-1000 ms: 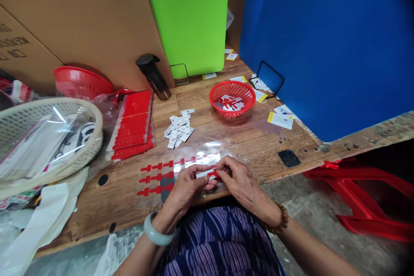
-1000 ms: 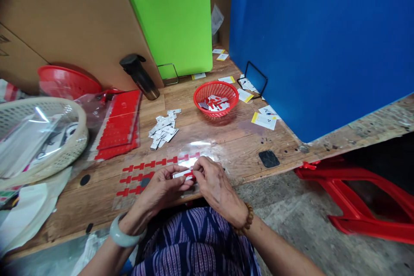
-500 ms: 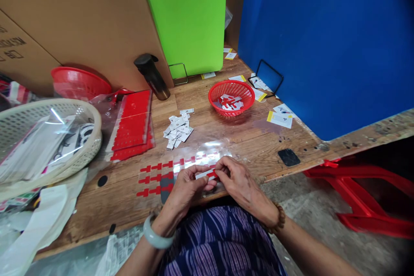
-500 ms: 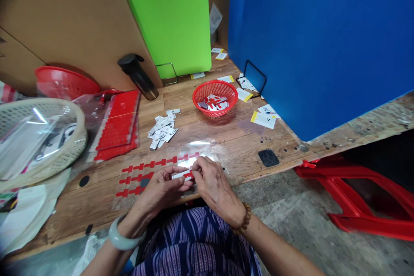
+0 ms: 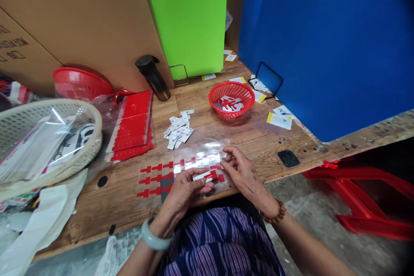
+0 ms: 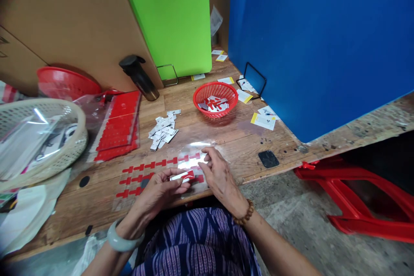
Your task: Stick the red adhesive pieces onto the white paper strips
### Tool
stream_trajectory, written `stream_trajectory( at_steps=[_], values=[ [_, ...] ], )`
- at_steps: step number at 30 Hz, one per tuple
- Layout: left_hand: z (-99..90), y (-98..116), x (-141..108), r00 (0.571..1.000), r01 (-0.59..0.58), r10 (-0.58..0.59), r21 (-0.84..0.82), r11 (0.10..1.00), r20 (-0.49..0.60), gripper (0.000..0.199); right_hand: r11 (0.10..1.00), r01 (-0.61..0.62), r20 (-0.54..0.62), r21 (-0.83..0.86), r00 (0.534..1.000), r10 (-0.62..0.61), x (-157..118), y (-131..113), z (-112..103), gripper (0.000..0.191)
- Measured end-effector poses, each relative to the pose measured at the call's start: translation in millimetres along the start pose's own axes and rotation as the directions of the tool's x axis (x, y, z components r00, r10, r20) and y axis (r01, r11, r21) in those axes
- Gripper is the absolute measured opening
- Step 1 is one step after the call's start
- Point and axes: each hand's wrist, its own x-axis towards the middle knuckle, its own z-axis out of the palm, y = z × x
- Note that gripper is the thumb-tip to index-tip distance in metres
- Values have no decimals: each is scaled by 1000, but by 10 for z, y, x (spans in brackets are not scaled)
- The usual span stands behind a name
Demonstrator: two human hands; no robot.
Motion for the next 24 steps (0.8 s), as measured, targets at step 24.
stream_trajectory(
  at_steps=[24],
  values=[
    [-200,-4,11,927,-363,374,323,874,27,28,777,-410,419,478,884,208,232,-74,21,33]
  ],
)
